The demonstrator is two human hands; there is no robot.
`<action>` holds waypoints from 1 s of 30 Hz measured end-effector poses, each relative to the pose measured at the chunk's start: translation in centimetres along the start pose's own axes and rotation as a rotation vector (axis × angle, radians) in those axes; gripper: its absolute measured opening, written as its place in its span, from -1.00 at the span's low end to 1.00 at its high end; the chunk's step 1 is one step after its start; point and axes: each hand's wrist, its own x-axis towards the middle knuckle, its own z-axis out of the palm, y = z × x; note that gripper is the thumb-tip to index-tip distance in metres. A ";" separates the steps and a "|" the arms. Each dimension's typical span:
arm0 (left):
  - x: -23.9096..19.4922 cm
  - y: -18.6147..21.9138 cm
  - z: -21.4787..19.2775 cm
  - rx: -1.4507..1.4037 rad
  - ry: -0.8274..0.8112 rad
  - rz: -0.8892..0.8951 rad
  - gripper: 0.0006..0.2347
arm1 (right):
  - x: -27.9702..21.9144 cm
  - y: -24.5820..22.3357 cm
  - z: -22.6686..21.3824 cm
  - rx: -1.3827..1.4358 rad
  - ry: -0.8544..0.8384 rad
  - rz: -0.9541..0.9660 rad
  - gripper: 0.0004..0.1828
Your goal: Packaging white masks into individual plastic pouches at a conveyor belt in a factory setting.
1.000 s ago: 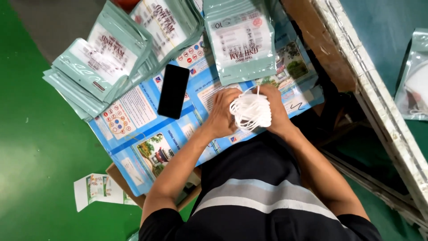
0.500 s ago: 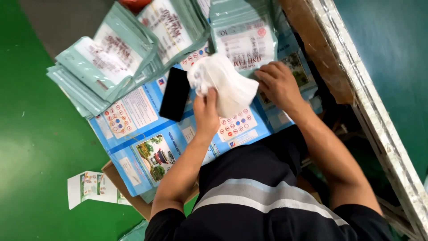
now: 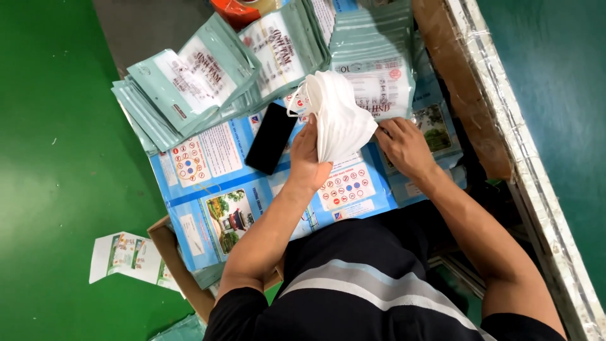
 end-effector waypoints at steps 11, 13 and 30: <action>-0.5 0.3 0.0 -0.088 -0.025 -0.003 -0.62 | -0.1 0.7 0.9 0.173 0.070 0.103 -0.72; -0.3 0.1 -0.8 -0.101 -0.039 -0.007 -0.63 | 0.0 0.9 0.7 0.177 0.074 0.099 -0.71; -0.4 -0.7 -0.8 -0.038 -0.027 -0.011 -0.61 | 1.5 0.0 -0.8 0.198 0.224 0.284 -0.87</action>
